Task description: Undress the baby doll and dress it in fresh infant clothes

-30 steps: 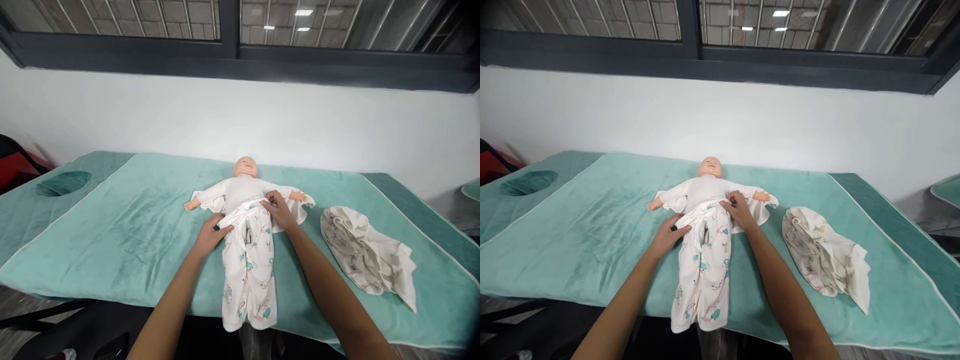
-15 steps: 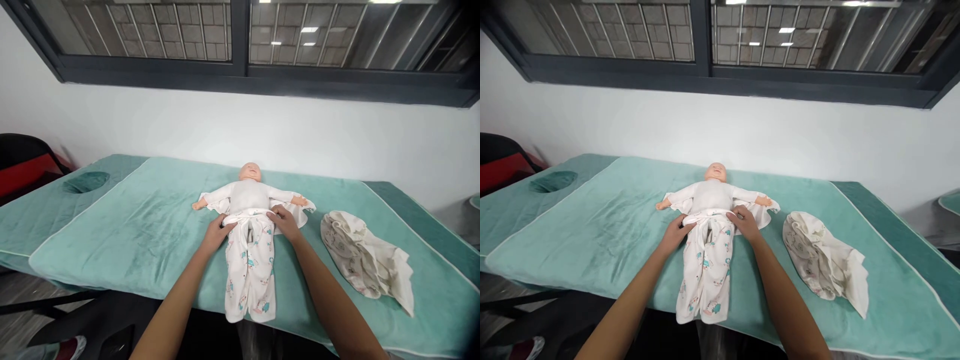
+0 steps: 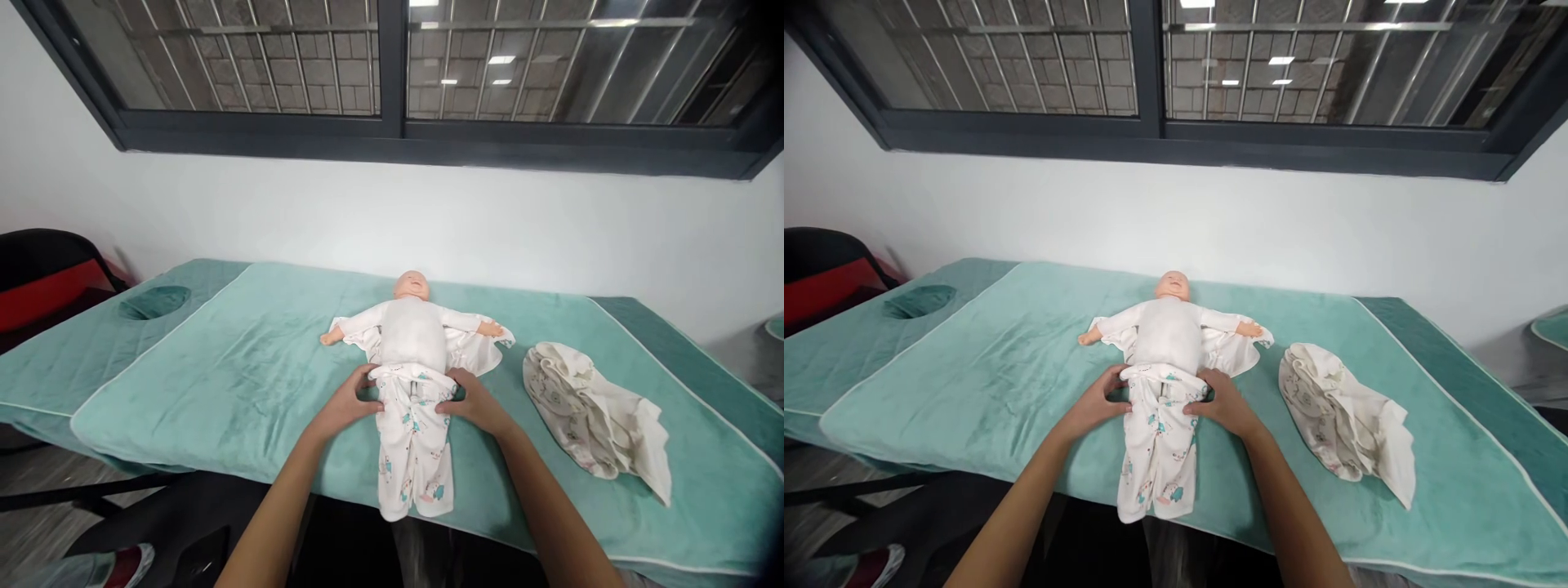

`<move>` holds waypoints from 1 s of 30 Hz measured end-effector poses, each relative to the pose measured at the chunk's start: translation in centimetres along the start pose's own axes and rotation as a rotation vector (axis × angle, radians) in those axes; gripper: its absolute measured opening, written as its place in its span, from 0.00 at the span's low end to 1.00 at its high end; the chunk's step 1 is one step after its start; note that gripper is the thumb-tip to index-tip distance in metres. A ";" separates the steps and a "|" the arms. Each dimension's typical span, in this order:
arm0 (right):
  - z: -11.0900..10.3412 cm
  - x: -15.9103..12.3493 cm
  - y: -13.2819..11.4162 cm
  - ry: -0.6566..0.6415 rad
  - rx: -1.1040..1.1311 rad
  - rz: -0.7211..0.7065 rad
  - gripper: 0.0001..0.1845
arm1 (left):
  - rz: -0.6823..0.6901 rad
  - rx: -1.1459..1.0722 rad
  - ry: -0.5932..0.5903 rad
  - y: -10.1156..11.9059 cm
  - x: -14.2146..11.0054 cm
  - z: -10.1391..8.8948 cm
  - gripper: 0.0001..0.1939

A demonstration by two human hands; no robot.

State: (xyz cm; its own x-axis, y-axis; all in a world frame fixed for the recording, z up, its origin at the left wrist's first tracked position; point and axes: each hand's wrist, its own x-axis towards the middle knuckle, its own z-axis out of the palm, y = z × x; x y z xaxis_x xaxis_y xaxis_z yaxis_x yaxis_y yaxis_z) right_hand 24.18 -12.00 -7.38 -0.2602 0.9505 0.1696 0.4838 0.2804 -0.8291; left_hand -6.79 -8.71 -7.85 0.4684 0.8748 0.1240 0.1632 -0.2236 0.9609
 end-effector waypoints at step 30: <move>4.8 -10.1 -4.0 0.098 -0.234 -0.075 0.35 | 0.129 0.756 -0.028 3.7 -10.0 9.2 0.50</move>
State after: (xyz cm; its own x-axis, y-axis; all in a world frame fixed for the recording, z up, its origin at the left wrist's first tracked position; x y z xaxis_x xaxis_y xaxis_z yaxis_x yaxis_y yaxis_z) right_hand 20.86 -23.37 -8.39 -0.2259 0.9312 0.2859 0.6494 0.3627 -0.6683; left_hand -2.90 -22.20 -7.83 0.5440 0.8130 0.2078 0.6508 -0.5651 0.5071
